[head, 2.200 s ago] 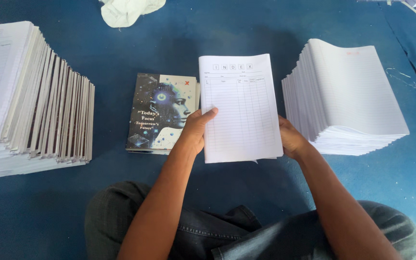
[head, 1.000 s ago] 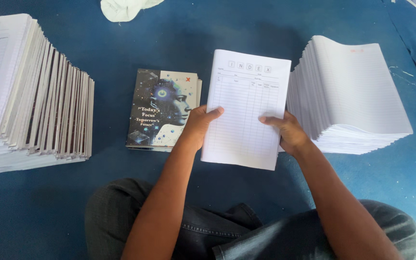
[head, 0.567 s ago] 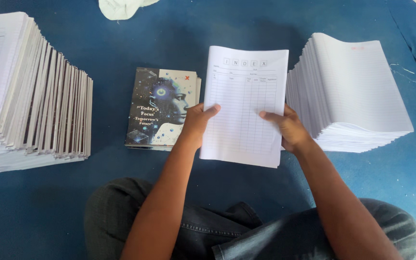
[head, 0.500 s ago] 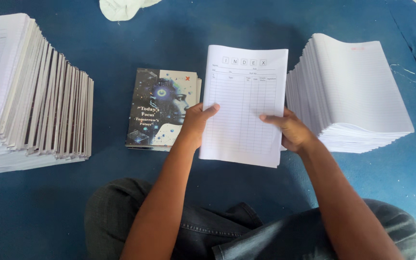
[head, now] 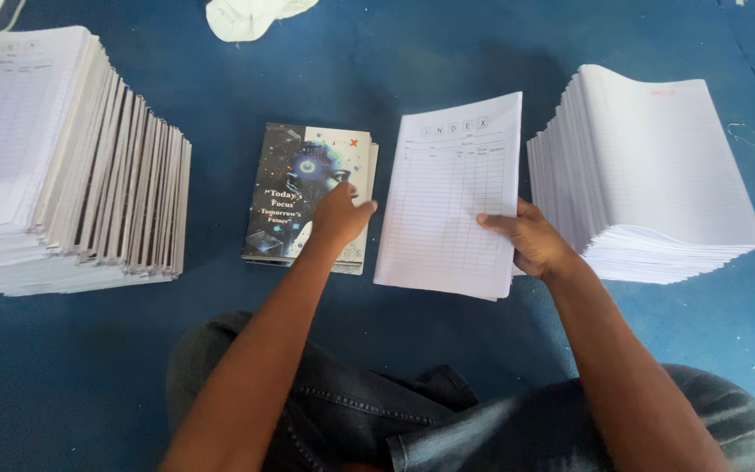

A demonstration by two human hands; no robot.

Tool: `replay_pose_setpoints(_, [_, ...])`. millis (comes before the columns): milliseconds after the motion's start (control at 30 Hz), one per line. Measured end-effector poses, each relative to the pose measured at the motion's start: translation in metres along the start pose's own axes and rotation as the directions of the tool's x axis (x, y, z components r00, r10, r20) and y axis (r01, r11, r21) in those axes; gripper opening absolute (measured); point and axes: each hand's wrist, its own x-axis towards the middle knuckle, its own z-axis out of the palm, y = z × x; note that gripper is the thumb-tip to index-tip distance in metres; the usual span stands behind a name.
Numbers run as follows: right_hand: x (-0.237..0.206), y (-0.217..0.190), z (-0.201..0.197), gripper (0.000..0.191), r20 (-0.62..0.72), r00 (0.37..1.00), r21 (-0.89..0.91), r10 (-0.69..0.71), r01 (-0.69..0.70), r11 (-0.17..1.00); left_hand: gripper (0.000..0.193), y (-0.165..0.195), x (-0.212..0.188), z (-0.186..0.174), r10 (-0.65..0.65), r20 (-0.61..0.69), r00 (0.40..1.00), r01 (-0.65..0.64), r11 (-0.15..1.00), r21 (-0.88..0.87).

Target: The person sits on the floor and assembles books by inserting a stack of printed pages between two covers. They align the pages, close the covers, and place the finished book onto a growing stack. The process is repeated for multiple units.

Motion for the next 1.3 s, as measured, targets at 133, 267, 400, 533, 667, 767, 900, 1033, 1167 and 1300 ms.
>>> replay_pose_setpoints(133, [0.001, 0.002, 0.0, 0.062, -0.029, 0.999, -0.039, 0.022, -0.023, 0.999, 0.112, -0.014, -0.026, -0.002, 0.093, -0.109, 0.99, -0.024, 0.859, 0.512])
replay_pose_setpoints(267, [0.0, 0.003, 0.0, 0.06, -0.063, 0.998, -0.106, 0.022, -0.029, 0.994, 0.125, -0.014, -0.035, 0.015, -0.091, -0.018, 0.996, 0.088, 0.862, 0.499])
replay_pose_setpoints(400, [0.001, 0.004, -0.001, 0.06, -0.075, 0.996, -0.147, 0.038, -0.049, 0.988, 0.118, -0.009, -0.038, 0.028, -0.073, -0.044, 0.996, 0.085, 0.818, 0.569])
replay_pose_setpoints(533, [0.002, 0.007, -0.004, 0.059, -0.078, 0.996, -0.168, 0.045, -0.058, 0.984, 0.097, -0.001, -0.037, 0.036, -0.134, -0.033, 0.99, 0.134, 0.87, 0.474])
replay_pose_setpoints(667, [0.004, 0.008, -0.001, 0.059, -0.093, 0.994, -0.161, 0.058, -0.073, 0.984, 0.038, 0.0, -0.034, 0.028, 0.043, -0.09, 0.995, -0.003, 0.916, 0.401])
replay_pose_setpoints(767, [0.003, 0.008, 0.001, 0.057, -0.104, 0.993, -0.125, 0.063, -0.076, 0.989, 0.02, 0.003, -0.035, 0.023, 0.178, -0.166, 0.97, -0.083, 0.884, 0.459])
replay_pose_setpoints(900, [0.006, 0.012, 0.01, 0.057, -0.083, 0.994, -0.032, 0.066, -0.069, 0.997, 0.018, 0.012, -0.038, 0.015, 0.239, -0.245, 0.94, -0.11, 0.889, 0.445])
replay_pose_setpoints(1033, [0.014, 0.024, 0.029, 0.06, -0.065, 0.994, 0.081, 0.083, -0.078, 0.994, 0.016, 0.027, -0.044, 0.003, 0.267, -0.291, 0.919, -0.12, 0.891, 0.438])
replay_pose_setpoints(1167, [0.019, 0.035, 0.05, 0.063, -0.02, 0.996, 0.169, 0.085, -0.08, 0.982, 0.017, 0.044, -0.057, -0.003, 0.248, -0.277, 0.928, -0.118, 0.903, 0.412])
replay_pose_setpoints(1300, [0.022, 0.044, 0.068, 0.063, -0.007, 0.995, 0.204, 0.104, -0.101, 0.974, 0.017, 0.055, -0.069, -0.002, 0.272, -0.188, 0.944, -0.179, 0.898, 0.401])
